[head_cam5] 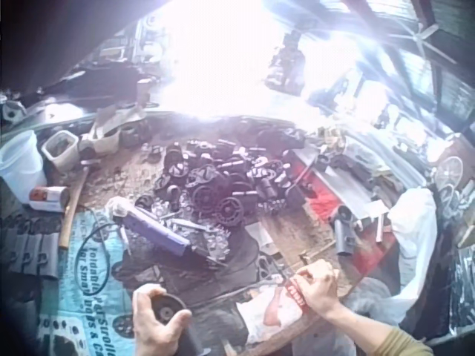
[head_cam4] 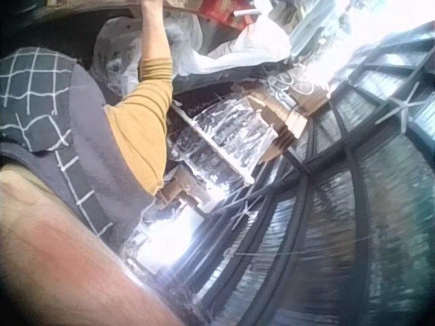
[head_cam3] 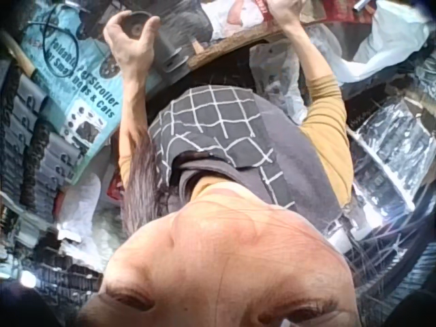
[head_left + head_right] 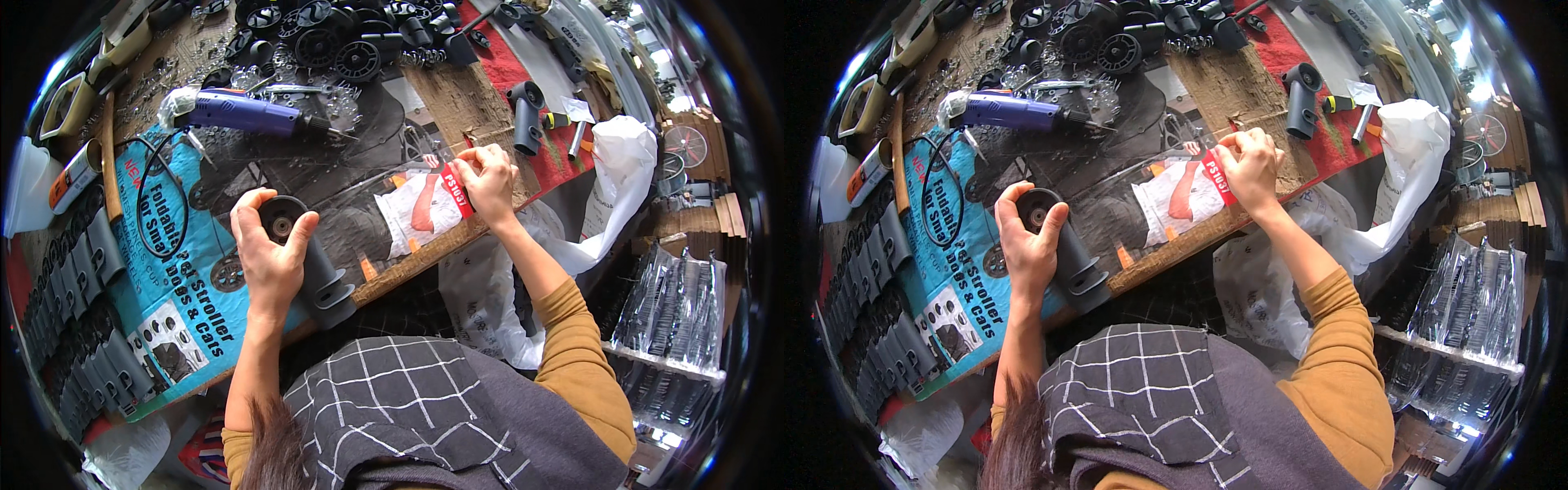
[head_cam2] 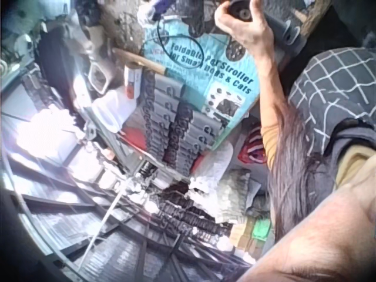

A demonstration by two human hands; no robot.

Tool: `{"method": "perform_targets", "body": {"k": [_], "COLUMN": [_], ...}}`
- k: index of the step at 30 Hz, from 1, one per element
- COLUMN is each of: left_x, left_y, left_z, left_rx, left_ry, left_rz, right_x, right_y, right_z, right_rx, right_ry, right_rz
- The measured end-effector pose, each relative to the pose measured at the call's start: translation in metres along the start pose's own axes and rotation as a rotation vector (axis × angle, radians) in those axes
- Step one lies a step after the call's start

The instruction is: The person assembles small black mechanical parts on a cluttered workbench. They repeatedly pick up components, fit them together, and use a heat gun to apply heat to the assembly. The person handles multiple similar parts and tools throughout the process.

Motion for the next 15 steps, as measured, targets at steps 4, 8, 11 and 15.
{"method": "perform_targets", "body": {"k": [4, 8, 11, 15], "left_x": [0.0, 0.0, 0.003, 0.001], "left_y": [0.001, 0.001, 0.003, 0.004], "left_z": [0.001, 0.002, 0.003, 0.005], "left_rx": [-0.005, 0.044, 0.114, 0.042], "left_ry": [-0.05, -0.144, -0.309, -0.212], "left_rz": [-0.028, -0.066, -0.087, 0.045], "right_x": [0.003, -0.025, -0.066, -0.145], "right_y": [-0.02, -0.024, -0.016, -0.025], "right_z": [-0.016, -0.032, -0.026, 0.009], "right_rx": [0.001, -0.086, -0.227, -0.676], "right_ry": [0.1, 0.08, -0.044, -0.066], "right_rz": [0.002, 0.076, -0.506, -1.009]}}
Point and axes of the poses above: each hand's wrist, its own z-axis away from the middle knuckle, its own y-axis out of the back of the hand, x = y × z, the point moved 2 cm from there along -z, towards the middle knuckle, and after that the axes turned 4 degrees about x, right-handed, at the moved point
